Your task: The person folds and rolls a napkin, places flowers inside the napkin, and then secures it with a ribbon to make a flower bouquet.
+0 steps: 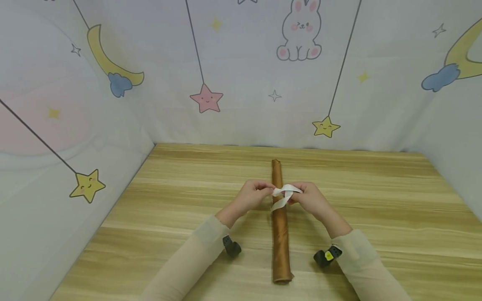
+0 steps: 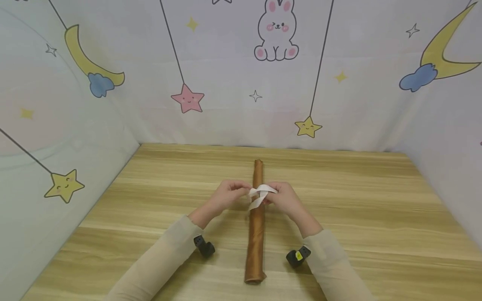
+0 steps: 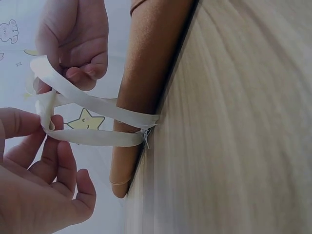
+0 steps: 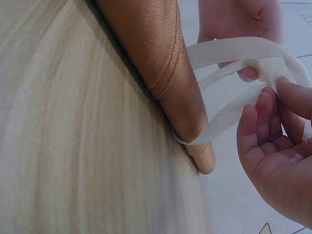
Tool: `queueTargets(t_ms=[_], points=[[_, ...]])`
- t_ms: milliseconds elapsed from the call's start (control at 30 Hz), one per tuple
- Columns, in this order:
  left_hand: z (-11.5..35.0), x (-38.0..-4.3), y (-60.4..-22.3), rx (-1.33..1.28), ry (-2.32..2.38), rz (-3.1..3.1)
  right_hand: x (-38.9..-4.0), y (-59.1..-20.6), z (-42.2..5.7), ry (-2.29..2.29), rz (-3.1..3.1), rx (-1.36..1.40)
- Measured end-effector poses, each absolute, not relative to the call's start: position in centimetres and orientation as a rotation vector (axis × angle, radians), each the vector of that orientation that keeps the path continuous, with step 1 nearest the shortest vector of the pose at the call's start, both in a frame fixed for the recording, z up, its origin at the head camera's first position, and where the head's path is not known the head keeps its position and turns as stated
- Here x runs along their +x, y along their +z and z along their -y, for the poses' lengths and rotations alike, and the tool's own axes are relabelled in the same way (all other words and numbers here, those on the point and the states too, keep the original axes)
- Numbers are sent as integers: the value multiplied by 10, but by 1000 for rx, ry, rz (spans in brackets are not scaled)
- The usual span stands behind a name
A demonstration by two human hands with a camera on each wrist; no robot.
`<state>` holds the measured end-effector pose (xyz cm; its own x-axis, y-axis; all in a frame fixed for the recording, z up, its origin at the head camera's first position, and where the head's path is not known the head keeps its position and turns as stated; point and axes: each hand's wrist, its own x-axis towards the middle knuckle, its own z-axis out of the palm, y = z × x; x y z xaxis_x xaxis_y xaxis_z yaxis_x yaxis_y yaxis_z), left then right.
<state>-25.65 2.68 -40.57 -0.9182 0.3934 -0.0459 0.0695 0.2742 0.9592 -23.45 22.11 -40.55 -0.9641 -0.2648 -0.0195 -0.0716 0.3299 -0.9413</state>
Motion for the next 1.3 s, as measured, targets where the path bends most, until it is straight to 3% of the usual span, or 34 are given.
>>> queueTargets(t_ms=[1300], points=[[-30,-260,-411,460,1723,-2268,-230,-408,-222,-1700,-2421,-316]])
